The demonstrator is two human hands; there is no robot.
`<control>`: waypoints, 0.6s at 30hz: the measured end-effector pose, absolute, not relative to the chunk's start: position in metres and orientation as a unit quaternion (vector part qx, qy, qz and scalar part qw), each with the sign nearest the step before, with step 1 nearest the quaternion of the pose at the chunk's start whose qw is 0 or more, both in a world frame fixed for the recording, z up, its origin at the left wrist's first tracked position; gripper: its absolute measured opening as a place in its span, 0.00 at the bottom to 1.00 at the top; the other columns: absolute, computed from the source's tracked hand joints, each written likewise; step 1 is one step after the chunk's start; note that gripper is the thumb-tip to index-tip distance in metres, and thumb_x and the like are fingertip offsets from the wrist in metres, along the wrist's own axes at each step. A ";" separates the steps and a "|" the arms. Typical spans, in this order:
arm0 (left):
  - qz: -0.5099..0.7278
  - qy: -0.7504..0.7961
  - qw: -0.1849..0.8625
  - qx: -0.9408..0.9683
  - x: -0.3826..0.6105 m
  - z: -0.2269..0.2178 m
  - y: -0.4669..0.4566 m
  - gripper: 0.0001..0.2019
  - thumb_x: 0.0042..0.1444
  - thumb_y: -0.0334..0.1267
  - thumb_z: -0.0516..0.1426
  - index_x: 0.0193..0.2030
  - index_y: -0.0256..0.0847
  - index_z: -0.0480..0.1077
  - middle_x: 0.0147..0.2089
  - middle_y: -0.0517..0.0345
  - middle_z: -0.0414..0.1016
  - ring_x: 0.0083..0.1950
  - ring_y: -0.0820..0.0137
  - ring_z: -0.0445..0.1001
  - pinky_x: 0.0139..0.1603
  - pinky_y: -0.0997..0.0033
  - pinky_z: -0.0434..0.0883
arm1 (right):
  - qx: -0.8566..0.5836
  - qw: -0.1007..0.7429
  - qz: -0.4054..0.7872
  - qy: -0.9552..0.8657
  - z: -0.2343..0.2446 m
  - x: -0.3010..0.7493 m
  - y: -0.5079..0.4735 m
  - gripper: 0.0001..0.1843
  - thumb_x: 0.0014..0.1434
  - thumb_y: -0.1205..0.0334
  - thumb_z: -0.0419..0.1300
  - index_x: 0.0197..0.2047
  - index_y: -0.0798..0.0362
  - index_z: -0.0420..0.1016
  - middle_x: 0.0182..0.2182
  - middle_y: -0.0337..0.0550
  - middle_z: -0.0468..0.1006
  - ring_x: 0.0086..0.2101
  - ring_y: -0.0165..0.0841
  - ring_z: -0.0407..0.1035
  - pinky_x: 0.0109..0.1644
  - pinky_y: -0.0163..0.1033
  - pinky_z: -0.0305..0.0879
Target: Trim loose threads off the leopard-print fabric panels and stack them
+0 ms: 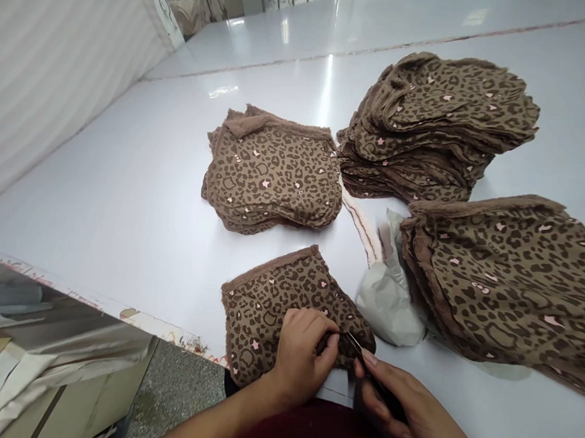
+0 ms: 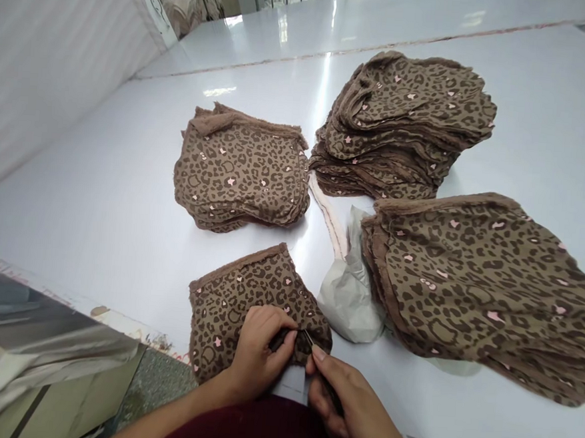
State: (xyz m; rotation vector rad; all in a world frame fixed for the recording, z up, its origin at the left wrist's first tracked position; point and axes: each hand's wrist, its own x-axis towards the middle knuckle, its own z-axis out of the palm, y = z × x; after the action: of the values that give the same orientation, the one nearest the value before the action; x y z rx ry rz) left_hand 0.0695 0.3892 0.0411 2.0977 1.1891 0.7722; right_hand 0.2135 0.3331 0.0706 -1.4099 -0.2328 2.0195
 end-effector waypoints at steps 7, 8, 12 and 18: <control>0.300 0.412 0.246 0.825 0.067 0.039 0.388 0.06 0.57 0.30 0.51 0.37 0.42 0.68 0.33 0.58 0.72 0.38 0.71 0.68 0.42 0.65 0.60 | -0.558 0.320 0.761 -0.090 0.065 0.208 0.337 0.25 0.48 0.38 0.56 0.29 0.54 0.63 0.12 0.28 0.58 0.12 0.16 0.37 0.17 0.29 0.27; 0.297 0.408 0.241 0.829 0.067 0.039 0.388 0.06 0.57 0.31 0.51 0.37 0.42 0.69 0.33 0.58 0.72 0.38 0.70 0.68 0.42 0.65 0.60 | -0.557 0.322 0.760 -0.089 0.065 0.208 0.337 0.25 0.48 0.38 0.57 0.29 0.54 0.63 0.12 0.28 0.57 0.12 0.16 0.37 0.17 0.29 0.27; 0.301 0.397 0.227 0.837 0.067 0.039 0.389 0.06 0.57 0.30 0.51 0.37 0.41 0.69 0.32 0.58 0.72 0.37 0.71 0.68 0.41 0.65 0.60 | -0.547 0.328 0.764 -0.100 0.061 0.208 0.335 0.24 0.49 0.39 0.57 0.28 0.54 0.62 0.11 0.27 0.55 0.12 0.17 0.37 0.16 0.30 0.28; 0.322 0.397 0.225 0.829 0.068 0.037 0.388 0.06 0.56 0.29 0.52 0.36 0.40 0.69 0.32 0.59 0.72 0.37 0.72 0.68 0.41 0.66 0.60 | -0.540 0.341 0.760 -0.122 0.052 0.209 0.331 0.24 0.51 0.39 0.55 0.28 0.54 0.63 0.10 0.27 0.53 0.13 0.19 0.38 0.16 0.31 0.30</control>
State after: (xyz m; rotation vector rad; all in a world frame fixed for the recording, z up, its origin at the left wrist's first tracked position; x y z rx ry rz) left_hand 0.0682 0.3883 0.0367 2.2875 1.0956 0.8877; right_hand 0.2095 0.3311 0.0523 -1.4039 -0.3174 1.9785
